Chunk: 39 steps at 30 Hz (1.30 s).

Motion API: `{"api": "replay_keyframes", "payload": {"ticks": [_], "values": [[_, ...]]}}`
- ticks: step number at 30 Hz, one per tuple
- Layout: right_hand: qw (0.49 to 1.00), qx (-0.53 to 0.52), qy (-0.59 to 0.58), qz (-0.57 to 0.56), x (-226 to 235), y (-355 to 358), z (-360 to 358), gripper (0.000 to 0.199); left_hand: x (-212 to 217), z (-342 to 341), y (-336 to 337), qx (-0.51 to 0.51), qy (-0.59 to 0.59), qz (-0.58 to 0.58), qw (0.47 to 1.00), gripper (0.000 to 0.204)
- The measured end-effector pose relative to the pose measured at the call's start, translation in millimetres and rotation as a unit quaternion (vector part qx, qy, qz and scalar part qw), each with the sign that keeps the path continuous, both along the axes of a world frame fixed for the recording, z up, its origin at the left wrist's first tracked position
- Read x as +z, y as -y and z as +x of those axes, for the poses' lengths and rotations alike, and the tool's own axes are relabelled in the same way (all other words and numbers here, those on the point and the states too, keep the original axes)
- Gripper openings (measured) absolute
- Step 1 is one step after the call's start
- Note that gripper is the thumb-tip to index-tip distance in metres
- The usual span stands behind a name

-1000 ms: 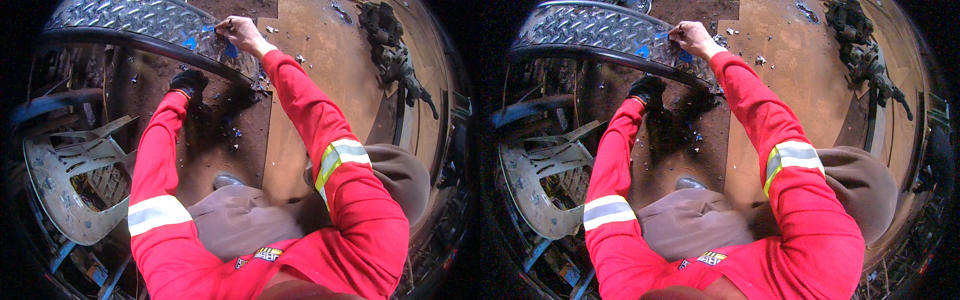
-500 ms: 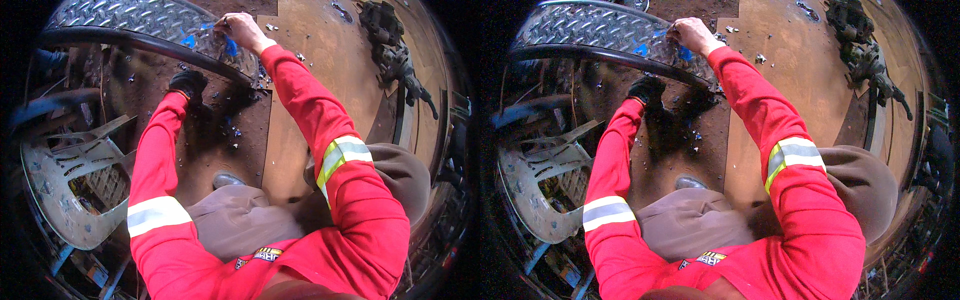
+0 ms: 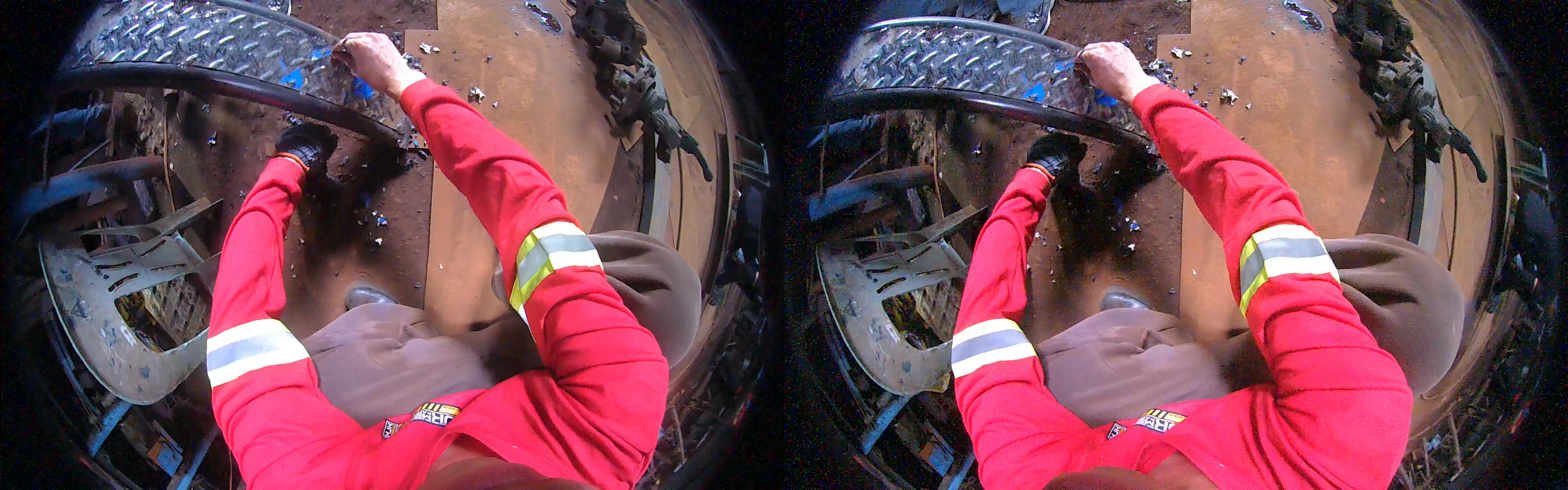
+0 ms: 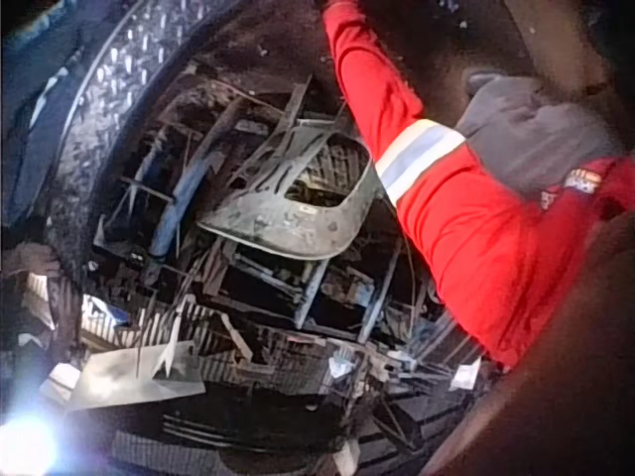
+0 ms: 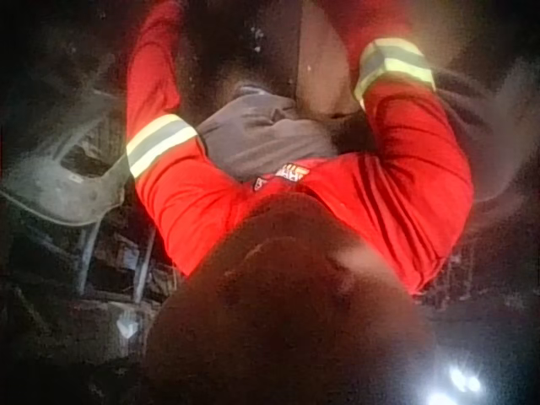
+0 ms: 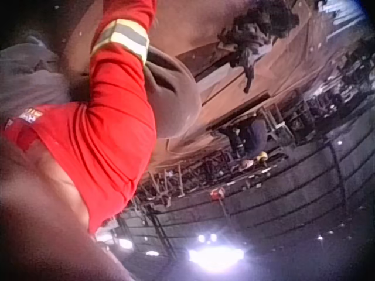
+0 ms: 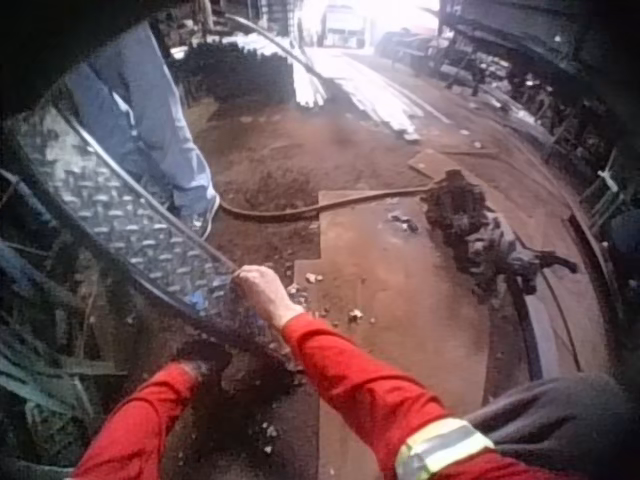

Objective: The person scrapes blue paint off a curved metal plate using a handheld tool. They repeatedly rub the tool along the surface to remove paint chips, which fall onto the floor.

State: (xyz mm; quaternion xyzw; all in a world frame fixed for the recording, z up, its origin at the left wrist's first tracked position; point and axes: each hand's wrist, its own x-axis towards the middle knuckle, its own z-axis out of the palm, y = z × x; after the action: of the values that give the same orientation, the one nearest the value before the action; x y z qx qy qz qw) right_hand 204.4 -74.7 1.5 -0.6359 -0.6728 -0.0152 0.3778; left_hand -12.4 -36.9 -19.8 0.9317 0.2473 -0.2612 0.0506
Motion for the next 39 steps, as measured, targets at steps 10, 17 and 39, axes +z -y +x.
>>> {"api": "replay_keyframes", "payload": {"ticks": [10, 17, 39], "values": [[1.0, -0.03, -0.002, -0.008, -1, -2, -7, 0.019, -1, -6, 11, -0.008, 0.069, 0.028, 0.997, 0.039], [0.984, 0.034, -0.174, -0.008, 0, -3, 2, 0.02, -20, -9, -15, 0.221, 0.213, -0.183, 0.934, 0.057], [0.986, -0.039, -0.16, 0.017, -6, -6, -6, 0.013, -3, 6, 5, 0.463, 0.345, -0.433, 0.692, 0.037]]}}
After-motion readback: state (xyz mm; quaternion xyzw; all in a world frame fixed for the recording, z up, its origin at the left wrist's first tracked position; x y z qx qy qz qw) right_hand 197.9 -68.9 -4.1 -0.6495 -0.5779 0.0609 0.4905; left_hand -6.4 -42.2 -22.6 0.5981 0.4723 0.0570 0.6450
